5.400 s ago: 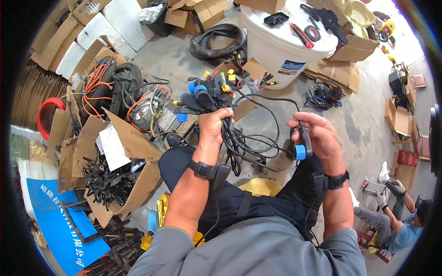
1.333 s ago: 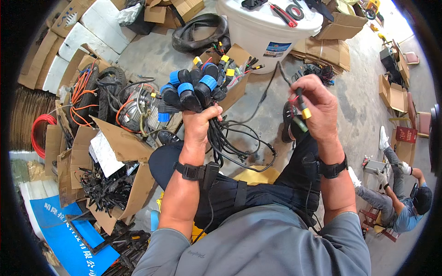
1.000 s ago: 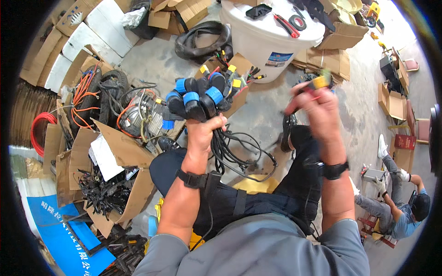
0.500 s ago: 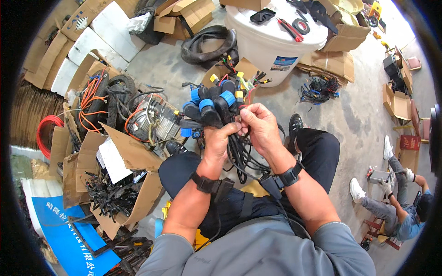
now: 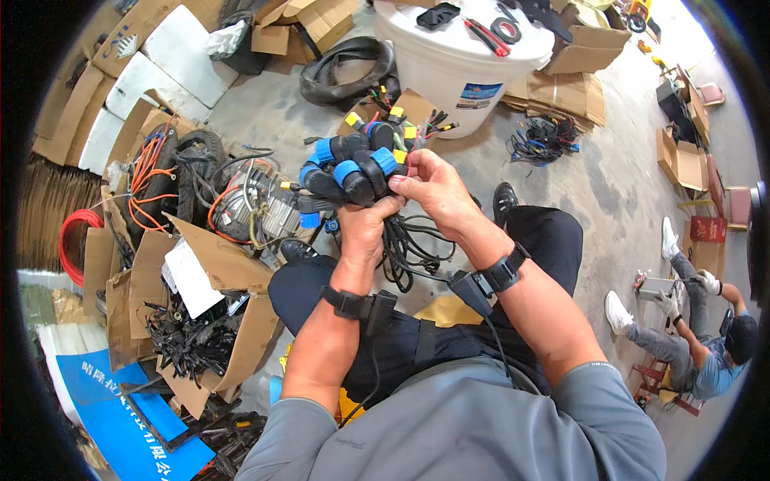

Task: Inspecting and organizing a complex motorcycle wiring harness with multiple connectors and wires.

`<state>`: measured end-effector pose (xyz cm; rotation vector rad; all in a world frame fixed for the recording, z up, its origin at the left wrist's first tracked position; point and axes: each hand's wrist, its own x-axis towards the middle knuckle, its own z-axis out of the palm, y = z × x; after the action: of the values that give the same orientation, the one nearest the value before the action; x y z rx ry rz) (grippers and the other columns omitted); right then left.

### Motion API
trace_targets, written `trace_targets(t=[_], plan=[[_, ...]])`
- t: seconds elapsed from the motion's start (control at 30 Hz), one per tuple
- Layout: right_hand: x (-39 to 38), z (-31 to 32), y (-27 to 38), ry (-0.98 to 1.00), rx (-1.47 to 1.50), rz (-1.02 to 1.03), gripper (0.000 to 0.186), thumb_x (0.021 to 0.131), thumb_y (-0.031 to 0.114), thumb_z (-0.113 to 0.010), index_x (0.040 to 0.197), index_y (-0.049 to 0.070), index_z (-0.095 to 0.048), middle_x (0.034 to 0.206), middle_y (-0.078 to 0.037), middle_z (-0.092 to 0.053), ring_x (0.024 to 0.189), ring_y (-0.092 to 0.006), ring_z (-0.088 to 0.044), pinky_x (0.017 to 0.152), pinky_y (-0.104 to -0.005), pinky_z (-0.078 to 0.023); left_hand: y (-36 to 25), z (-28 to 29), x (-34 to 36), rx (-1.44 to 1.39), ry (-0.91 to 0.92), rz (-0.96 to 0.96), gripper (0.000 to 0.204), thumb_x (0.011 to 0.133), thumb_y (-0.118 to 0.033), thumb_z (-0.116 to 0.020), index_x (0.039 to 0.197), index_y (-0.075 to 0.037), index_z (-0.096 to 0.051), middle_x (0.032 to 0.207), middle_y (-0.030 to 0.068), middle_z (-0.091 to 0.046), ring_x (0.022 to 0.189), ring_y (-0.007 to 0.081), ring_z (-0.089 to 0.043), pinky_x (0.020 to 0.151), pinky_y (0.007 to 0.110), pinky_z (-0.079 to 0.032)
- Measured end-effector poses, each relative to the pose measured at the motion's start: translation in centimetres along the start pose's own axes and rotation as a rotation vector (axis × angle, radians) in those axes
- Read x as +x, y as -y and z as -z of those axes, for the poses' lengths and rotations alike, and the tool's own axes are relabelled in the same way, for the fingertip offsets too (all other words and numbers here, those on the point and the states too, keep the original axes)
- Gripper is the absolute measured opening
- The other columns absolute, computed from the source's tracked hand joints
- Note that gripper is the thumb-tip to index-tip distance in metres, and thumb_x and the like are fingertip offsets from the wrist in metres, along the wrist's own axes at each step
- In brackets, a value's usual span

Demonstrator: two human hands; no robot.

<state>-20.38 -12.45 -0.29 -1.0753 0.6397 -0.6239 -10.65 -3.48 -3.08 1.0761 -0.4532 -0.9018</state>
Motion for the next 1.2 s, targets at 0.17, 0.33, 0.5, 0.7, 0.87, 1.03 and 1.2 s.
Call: trace_targets(t=[0.17,0.33,0.5,0.7,0.87,1.03,1.2], plan=[[0.5,1.0,0.2,0.084,-0.238,0.080,0.022,0.079,0.010,-0.073,0.091,0.000,-0.059,0.075,0.001,-0.058,0.068,-0.0064,-0.053,0.059,-0.0244,-0.044,0.0,0.2,0.2,-0.022,0.050,-0.034,0.036,0.068,0.013,-0.063,0.102,0.000,-0.063,0.095,0.0054,-0.065,0.082,0.0175,-0.064,0.074,0.030,-0.053],[-0.2,0.6,1.0,0.076,-0.394,0.043,0.024,0.080,0.018,-0.075,0.096,0.004,-0.062,0.075,0.007,-0.048,0.069,-0.0040,-0.040,0.061,-0.0220,-0.037,0.3,0.2,0.4,-0.046,0.069,-0.009,0.042,0.070,0.015,-0.061,0.109,0.000,-0.060,0.102,0.0076,-0.064,0.090,0.0195,-0.064,0.081,0.032,-0.054],[0.0,0.0,0.3,0.158,-0.280,0.138,0.023,0.081,0.020,-0.074,0.087,0.000,-0.063,0.071,0.003,-0.055,0.067,-0.0063,-0.047,0.060,-0.0268,-0.042,0.7,1.0,0.6,-0.088,0.068,-0.051,0.041,0.071,0.014,-0.060,0.110,0.000,-0.060,0.101,0.0085,-0.064,0.089,0.0205,-0.065,0.080,0.033,-0.054],[-0.6,6.2,-1.2,0.361,-1.020,0.180,0.106,0.067,0.055,-0.076,0.142,-0.004,-0.030,0.141,-0.027,-0.038,0.133,-0.0371,-0.035,0.109,-0.0412,-0.031,-1.5,1.1,1.1,-0.186,0.078,-0.039,0.023,0.077,0.007,-0.059,0.099,0.005,-0.057,0.081,0.0108,-0.060,0.068,0.0219,-0.062,0.070,0.037,-0.055],[-2.7,8.5,-3.7,0.402,-1.055,0.077,0.107,0.065,0.054,-0.078,0.141,-0.004,-0.031,0.140,-0.027,-0.039,0.130,-0.0384,-0.039,0.108,-0.0418,-0.033,-2.3,2.4,1.5,-0.223,0.072,-0.072,0.016,0.080,0.001,-0.061,0.096,0.005,-0.059,0.077,0.0105,-0.059,0.067,0.0218,-0.059,0.071,0.039,-0.051],[-5.4,9.2,-4.4,0.437,-0.849,-0.044,0.090,0.066,0.046,-0.079,0.135,0.000,-0.043,0.130,-0.024,-0.050,0.119,-0.0366,-0.050,0.100,-0.0411,-0.041,-2.0,4.7,2.3,-0.288,0.076,-0.002,0.016,0.089,-0.015,-0.061,0.083,0.000,-0.059,0.076,0.0061,-0.055,0.069,0.0195,-0.053,0.075,0.036,-0.045],[-7.7,8.1,-5.2,0.414,-0.856,-0.122,0.052,0.070,0.033,-0.077,0.108,0.002,-0.061,0.091,-0.015,-0.065,0.084,-0.0277,-0.062,0.078,-0.0373,-0.048,-2.9,4.1,1.5,-0.410,0.022,0.014,0.024,0.091,-0.024,-0.061,0.079,-0.004,-0.056,0.073,0.0057,-0.055,0.067,0.0186,-0.052,0.072,0.035,-0.044]])
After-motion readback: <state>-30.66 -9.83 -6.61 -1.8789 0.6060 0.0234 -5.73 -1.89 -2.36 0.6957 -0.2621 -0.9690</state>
